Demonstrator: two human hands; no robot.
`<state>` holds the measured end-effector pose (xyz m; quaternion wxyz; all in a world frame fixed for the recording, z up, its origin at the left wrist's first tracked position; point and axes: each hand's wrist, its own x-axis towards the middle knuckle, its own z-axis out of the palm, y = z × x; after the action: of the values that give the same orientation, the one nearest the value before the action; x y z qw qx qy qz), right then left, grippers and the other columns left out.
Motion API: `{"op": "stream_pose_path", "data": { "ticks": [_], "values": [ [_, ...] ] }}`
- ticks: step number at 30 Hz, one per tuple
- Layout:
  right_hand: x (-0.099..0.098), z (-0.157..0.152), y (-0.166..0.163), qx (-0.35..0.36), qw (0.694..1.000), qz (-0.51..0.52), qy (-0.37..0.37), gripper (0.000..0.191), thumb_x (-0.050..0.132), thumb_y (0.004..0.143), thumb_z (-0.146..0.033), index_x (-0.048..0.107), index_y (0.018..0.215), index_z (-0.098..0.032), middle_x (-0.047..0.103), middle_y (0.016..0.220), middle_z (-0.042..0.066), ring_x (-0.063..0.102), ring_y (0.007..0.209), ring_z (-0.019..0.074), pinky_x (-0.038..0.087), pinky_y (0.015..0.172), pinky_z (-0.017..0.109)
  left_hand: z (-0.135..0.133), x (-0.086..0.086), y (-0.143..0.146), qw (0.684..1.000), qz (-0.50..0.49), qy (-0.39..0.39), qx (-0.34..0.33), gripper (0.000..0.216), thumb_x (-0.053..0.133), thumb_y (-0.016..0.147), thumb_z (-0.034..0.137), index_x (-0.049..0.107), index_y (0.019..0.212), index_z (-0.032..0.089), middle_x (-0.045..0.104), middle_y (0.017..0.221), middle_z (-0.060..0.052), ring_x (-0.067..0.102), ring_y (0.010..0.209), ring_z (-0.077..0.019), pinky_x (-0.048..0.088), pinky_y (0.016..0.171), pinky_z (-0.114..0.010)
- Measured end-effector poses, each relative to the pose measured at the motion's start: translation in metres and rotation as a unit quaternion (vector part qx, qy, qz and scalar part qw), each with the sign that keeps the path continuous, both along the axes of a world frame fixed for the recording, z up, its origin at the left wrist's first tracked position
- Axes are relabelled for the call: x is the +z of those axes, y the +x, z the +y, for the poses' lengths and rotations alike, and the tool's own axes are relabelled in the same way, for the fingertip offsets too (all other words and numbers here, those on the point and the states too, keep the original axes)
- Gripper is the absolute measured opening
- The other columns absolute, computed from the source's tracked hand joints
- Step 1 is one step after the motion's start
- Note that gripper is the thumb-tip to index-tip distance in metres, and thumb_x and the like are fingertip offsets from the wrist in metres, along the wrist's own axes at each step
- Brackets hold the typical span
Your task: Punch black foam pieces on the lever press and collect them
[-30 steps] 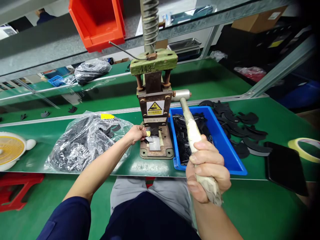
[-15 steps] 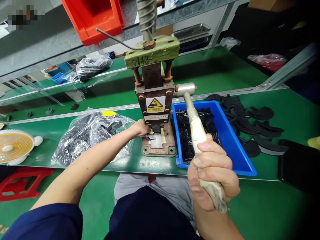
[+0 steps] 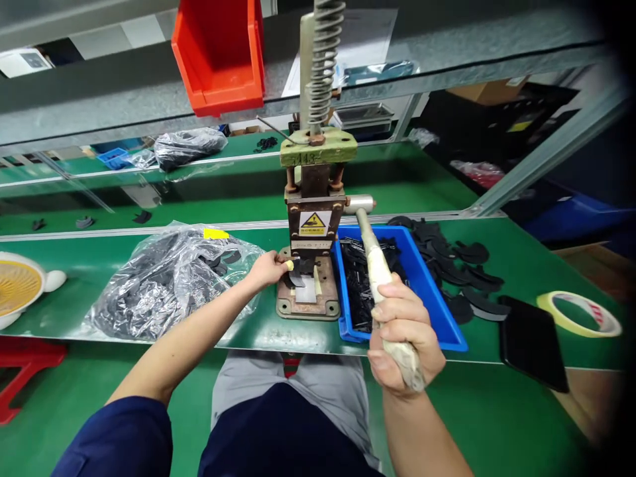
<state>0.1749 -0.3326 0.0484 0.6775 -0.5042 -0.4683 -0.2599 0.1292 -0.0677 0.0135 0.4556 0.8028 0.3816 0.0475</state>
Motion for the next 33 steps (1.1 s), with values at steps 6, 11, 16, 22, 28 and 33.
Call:
{"op": "stream_pose_path", "data": {
  "ticks": [6, 11, 16, 22, 28, 33],
  "values": [
    [0.030, 0.019, 0.008, -0.011, 0.994, -0.026, 0.104, 0.022, 0.068, 0.069, -0.032, 0.056, 0.085, -0.023, 0.059, 0.079, 0.000, 0.064, 0.091, 0.0230, 0.049, 0.096, 0.051, -0.003, -0.012, -0.010, 0.986, -0.055, -0.160, -0.006, 0.018, 0.074, 0.069, 0.008, 0.059, 0.076, 0.014, 0.051, 0.052, 0.008, 0.042, 0.043, -0.0049, 0.030, 0.044, -0.016],
    [0.079, 0.040, 0.026, 0.034, 0.987, -0.037, 0.151, 0.029, 0.074, 0.072, -0.031, 0.059, 0.096, -0.021, 0.057, 0.079, -0.002, 0.062, 0.082, 0.0166, 0.050, 0.092, 0.043, -0.011, -0.005, -0.007, 0.978, -0.122, -0.168, 0.027, 0.029, 0.072, 0.066, -0.003, 0.052, 0.075, 0.015, 0.052, 0.054, 0.009, 0.047, 0.045, -0.0040, 0.036, 0.044, -0.013],
    [0.120, 0.059, 0.043, 0.031, 0.991, -0.023, 0.126, 0.034, 0.072, 0.077, -0.027, 0.061, 0.108, -0.020, 0.052, 0.083, -0.001, 0.058, 0.083, 0.0152, 0.051, 0.093, 0.044, -0.016, -0.009, -0.009, 0.952, -0.137, -0.265, 0.063, 0.032, 0.073, 0.068, -0.001, 0.048, 0.081, 0.016, 0.059, 0.059, 0.006, 0.059, 0.048, -0.0093, 0.049, 0.048, -0.019],
    [0.086, 0.052, 0.021, -0.058, 0.996, 0.062, 0.024, 0.061, 0.069, 0.081, -0.028, 0.047, 0.139, -0.024, 0.054, 0.134, 0.009, 0.053, 0.129, 0.0249, 0.040, 0.114, 0.057, -0.013, -0.015, -0.031, 0.938, -0.241, -0.244, 0.050, 0.034, 0.081, 0.061, 0.008, 0.054, 0.082, 0.014, 0.060, 0.058, 0.005, 0.055, 0.047, -0.0081, 0.045, 0.047, -0.018],
    [-0.006, 0.047, -0.014, 0.053, 0.863, 0.413, -0.288, 0.039, 0.061, 0.086, -0.054, 0.069, 0.103, -0.019, 0.068, 0.110, 0.010, 0.064, 0.101, 0.0214, 0.053, 0.096, 0.041, -0.018, -0.002, -0.065, 0.929, -0.289, -0.226, -0.049, 0.038, 0.084, 0.062, 0.021, 0.065, 0.094, 0.012, 0.070, 0.078, -0.002, 0.065, 0.066, -0.0123, 0.054, 0.067, -0.026],
    [-0.027, 0.059, -0.011, 0.261, 0.717, 0.516, -0.389, 0.044, 0.072, 0.076, -0.057, 0.065, 0.079, -0.014, 0.064, 0.067, 0.004, 0.061, 0.059, 0.0135, 0.047, 0.051, 0.024, -0.026, 0.016, -0.086, 0.939, -0.275, -0.125, -0.166, 0.024, 0.073, 0.078, 0.027, 0.073, 0.098, 0.013, 0.074, 0.091, -0.006, 0.068, 0.079, -0.0168, 0.055, 0.075, -0.029]
  ]
}}
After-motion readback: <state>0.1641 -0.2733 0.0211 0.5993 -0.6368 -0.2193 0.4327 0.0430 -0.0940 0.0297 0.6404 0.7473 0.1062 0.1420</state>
